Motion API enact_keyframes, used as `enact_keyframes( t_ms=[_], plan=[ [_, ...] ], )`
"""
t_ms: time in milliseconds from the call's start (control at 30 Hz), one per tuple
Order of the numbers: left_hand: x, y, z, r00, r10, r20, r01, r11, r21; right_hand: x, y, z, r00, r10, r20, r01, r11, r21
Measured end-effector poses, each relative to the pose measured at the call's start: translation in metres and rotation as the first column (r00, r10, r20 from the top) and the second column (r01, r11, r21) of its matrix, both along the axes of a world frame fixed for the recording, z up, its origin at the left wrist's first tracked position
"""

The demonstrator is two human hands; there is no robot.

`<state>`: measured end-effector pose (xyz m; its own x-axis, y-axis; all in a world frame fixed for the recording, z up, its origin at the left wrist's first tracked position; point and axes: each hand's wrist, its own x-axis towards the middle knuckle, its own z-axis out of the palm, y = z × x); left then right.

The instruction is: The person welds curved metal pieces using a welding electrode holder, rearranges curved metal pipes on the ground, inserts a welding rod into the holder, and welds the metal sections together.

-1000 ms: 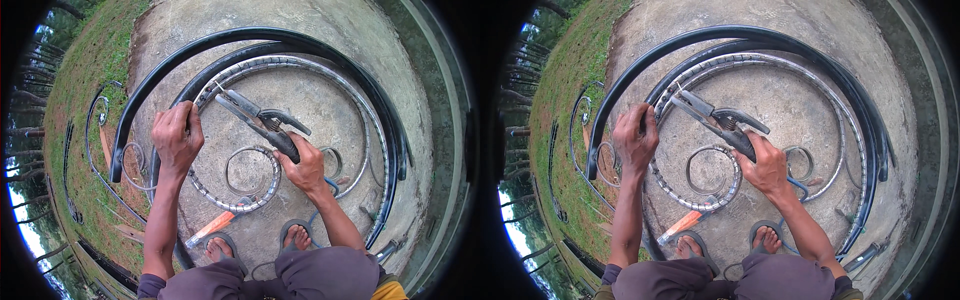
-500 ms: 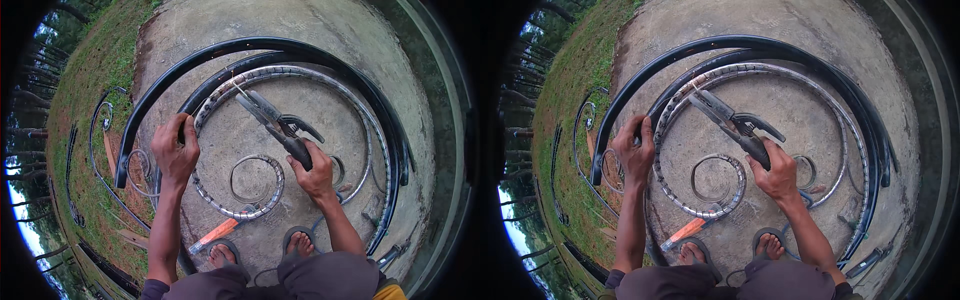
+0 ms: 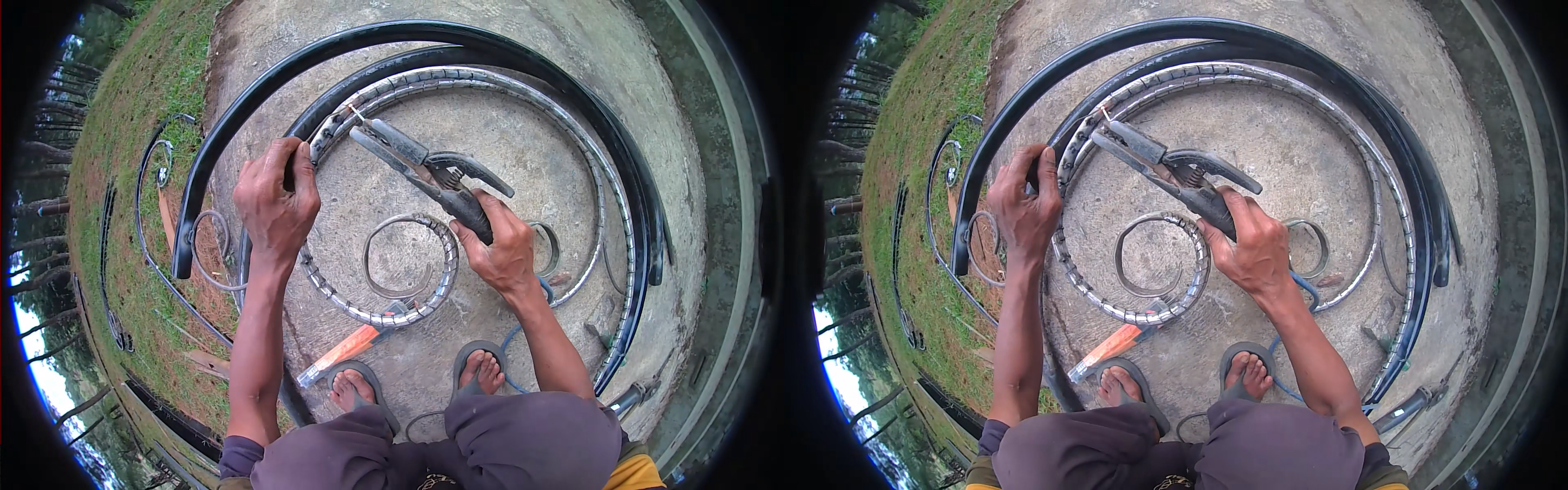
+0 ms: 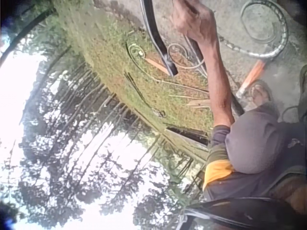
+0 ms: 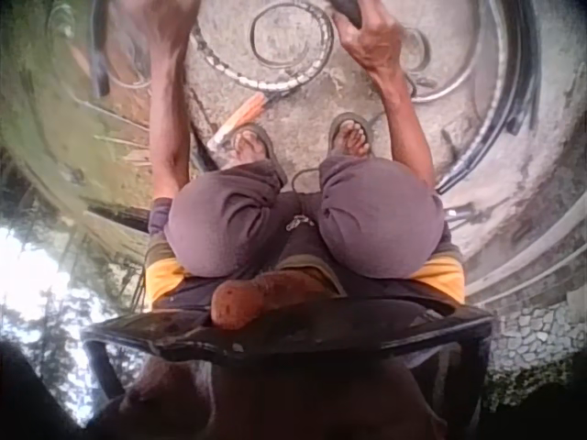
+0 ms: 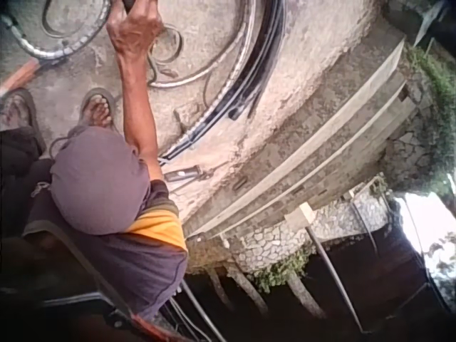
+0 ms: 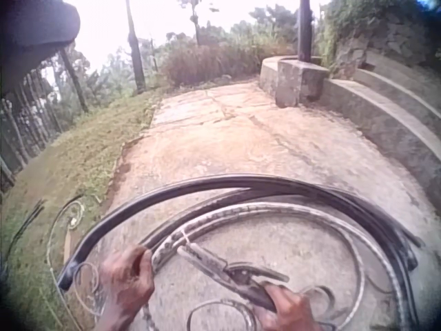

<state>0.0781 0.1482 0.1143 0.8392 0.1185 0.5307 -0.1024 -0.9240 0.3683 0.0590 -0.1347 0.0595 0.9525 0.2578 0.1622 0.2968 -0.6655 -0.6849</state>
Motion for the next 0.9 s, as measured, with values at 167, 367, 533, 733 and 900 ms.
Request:
enact_keyframes(
  t_ms=[167, 367, 533, 733, 900],
  plan=[
    [0.0019, -0.0014, -0.0023, 0.998, -0.036, 0.051, 0.034, 0.999, 0.034, 0.0036, 0.0001, -0.0058, 0.994, 0.024, 0.105, -0.025, 1.0, 0.016],
    [0.0011, -0.0028, -0.0001, 0.999, -0.039, 0.033, 0.038, 0.998, 0.05, 0.0028, 0.0016, -0.0068, 0.998, 0.023, 0.065, -0.024, 1.0, 0.007],
    [0.0026, -0.0019, -0.0019, 0.997, -0.06, 0.051, 0.058, 0.997, 0.046, 0.0005, 0.0013, -0.0049, 1.0, 0.013, 0.014, -0.013, 0.999, 0.041],
    [0.0015, 0.002, -0.005, 0.998, -0.053, 0.023, 0.052, 0.997, 0.059, 0.0032, 0.001, -0.0031, 0.999, -0.004, -0.032, 0.007, 0.993, 0.122],
    [0.0028, -0.0014, 0.0009, 0.999, -0.041, 0.016, 0.041, 0.999, 0.025, 0.0041, 0.004, -0.0055, 1.0, 0.015, 0.018, -0.016, 0.998, 0.065]
  ],
)
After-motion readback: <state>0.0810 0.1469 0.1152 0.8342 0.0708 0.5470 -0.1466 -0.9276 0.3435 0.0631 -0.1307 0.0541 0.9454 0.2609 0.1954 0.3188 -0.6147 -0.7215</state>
